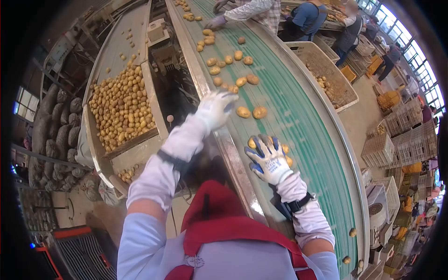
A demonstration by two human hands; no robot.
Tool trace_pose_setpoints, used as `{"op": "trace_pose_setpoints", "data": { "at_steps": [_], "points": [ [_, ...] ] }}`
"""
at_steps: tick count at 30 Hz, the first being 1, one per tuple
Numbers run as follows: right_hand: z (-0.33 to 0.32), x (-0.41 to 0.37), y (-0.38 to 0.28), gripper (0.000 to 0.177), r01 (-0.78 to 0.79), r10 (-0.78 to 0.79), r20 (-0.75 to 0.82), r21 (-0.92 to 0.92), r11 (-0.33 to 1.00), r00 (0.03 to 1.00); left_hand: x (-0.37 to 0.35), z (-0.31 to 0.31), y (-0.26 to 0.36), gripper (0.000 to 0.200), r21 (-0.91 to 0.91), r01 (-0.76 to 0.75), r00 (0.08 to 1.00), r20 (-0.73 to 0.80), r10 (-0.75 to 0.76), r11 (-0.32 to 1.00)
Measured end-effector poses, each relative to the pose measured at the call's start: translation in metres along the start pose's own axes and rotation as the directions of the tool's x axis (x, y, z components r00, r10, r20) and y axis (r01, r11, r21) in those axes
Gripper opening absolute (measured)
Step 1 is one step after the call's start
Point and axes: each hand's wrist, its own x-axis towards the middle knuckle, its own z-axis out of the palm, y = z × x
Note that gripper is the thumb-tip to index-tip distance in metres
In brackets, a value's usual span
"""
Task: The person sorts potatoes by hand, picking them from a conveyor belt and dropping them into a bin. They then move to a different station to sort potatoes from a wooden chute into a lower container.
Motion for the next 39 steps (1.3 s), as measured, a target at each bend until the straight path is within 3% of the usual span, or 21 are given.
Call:
{"op": "trace_pose_setpoints", "data": {
  "at_steps": [1, 3, 4, 6, 7, 9, 11, 13, 15, 16, 17, 19, 20, 23, 27, 33, 34, 35, 36, 37, 39],
  "points": [
    [-0.003, -0.007, -0.003, 0.055, 0.002, -0.002, -0.003, -0.005, 1.000, 1.000, 0.019, 0.010, -0.010, 0.047, 0.213, 0.038, 0.998, 0.039, -0.047, 0.976],
    [-0.007, -0.020, -0.005, 0.053, -0.018, 0.018, -0.009, 0.003, 1.000, 1.000, 0.047, 0.035, -0.034, 0.048, 0.471, 0.042, 0.982, 0.144, -0.123, 0.881],
    [-0.005, -0.025, -0.006, 0.053, -0.026, 0.026, -0.015, 0.018, 1.000, 1.000, 0.058, 0.041, -0.036, 0.048, 0.466, 0.046, 0.984, 0.129, -0.120, 0.884],
    [-0.004, -0.034, -0.010, 0.052, -0.047, 0.047, -0.004, 0.031, 0.998, 0.999, 0.073, 0.042, -0.033, 0.044, 0.488, -0.002, 0.946, 0.284, -0.157, 0.873],
    [-0.005, -0.037, -0.012, 0.051, -0.061, 0.061, 0.009, 0.038, 0.997, 0.998, 0.078, 0.039, -0.026, 0.044, 0.489, 0.003, 0.948, 0.277, -0.158, 0.872],
    [-0.008, -0.042, -0.018, 0.050, -0.077, 0.077, 0.005, 0.038, 0.996, 0.997, 0.084, 0.030, -0.011, 0.039, 0.493, -0.009, 0.838, 0.478, -0.262, 0.870],
    [-0.011, -0.051, -0.022, 0.048, -0.090, 0.090, -0.002, 0.041, 0.995, 0.996, 0.070, 0.029, 0.001, 0.035, 0.493, 0.024, 0.871, 0.417, -0.260, 0.870],
    [-0.014, -0.060, -0.020, 0.045, -0.118, 0.115, 0.038, 0.106, 0.987, 0.993, 0.038, 0.011, 0.031, 0.039, 0.220, 0.060, 0.898, 0.415, -0.149, 0.974],
    [-0.033, -0.070, -0.020, 0.041, -0.122, 0.119, 0.032, 0.117, 0.986, 0.992, 0.007, 0.013, 0.039, 0.045, -0.059, -0.061, 0.931, 0.356, 0.078, 0.996],
    [-0.043, -0.077, -0.015, 0.040, -0.131, 0.111, 0.094, 0.247, 0.960, 0.989, -0.011, 0.023, 0.038, 0.044, -0.073, -0.151, 0.966, 0.200, 0.162, 0.986],
    [-0.049, -0.082, -0.008, 0.040, -0.144, 0.093, 0.153, 0.369, 0.918, 0.984, -0.021, 0.029, 0.033, 0.044, -0.080, -0.147, 0.965, 0.206, 0.160, 0.986],
    [-0.057, -0.081, 0.005, 0.044, -0.221, 0.162, 0.157, 0.527, 0.821, 0.974, -0.037, 0.026, 0.031, 0.045, -0.214, -0.003, 0.999, -0.039, -0.005, 0.977],
    [-0.063, -0.073, 0.010, 0.045, -0.214, 0.172, 0.131, 0.483, 0.849, 0.976, -0.040, 0.041, 0.023, 0.048, -0.187, -0.072, 0.971, -0.237, 0.026, 0.980],
    [-0.076, -0.028, 0.017, 0.045, -0.179, 0.162, 0.076, 0.431, 0.884, 0.984, -0.043, 0.039, 0.028, 0.050, -0.291, -0.059, 0.966, -0.256, -0.019, 0.955],
    [-0.057, 0.050, 0.030, 0.046, 0.004, 0.031, -0.081, 0.404, 0.915, 0.996, -0.044, 0.037, 0.024, 0.050, -0.258, -0.124, 0.951, -0.305, 0.041, 0.958],
    [-0.012, 0.150, 0.049, 0.061, -0.191, 0.191, 0.033, 0.327, 0.926, 0.981, -0.049, 0.033, 0.021, 0.047, -0.325, -0.087, 0.940, -0.341, -0.031, 0.942],
    [-0.004, 0.155, 0.051, 0.060, -0.200, 0.185, 0.079, 0.268, 0.942, 0.980, -0.049, 0.030, 0.018, 0.043, -0.599, -0.015, 0.953, -0.250, -0.170, 0.801],
    [0.003, 0.157, 0.052, 0.060, -0.207, 0.184, 0.125, 0.209, 0.956, 0.975, -0.048, 0.029, 0.015, 0.040, -0.812, 0.064, 0.954, -0.122, -0.275, 0.580],
    [0.010, 0.154, 0.050, 0.056, -0.219, 0.211, 0.058, 0.210, 0.953, 0.976, -0.043, 0.028, 0.006, 0.036, -0.995, -0.018, 0.949, -0.047, -0.311, 0.095],
    [0.010, 0.153, 0.048, 0.056, -0.222, 0.215, 0.058, 0.211, 0.952, 0.975, -0.042, -0.001, 0.004, 0.033, -0.965, 0.147, 0.919, 0.215, -0.331, -0.217],
    [0.007, 0.143, 0.042, 0.053, -0.337, 0.321, 0.118, 0.164, 0.927, 0.940, -0.040, 0.022, -0.035, 0.031, -0.996, -0.091, 0.942, -0.092, -0.322, 0.019]
  ]
}}
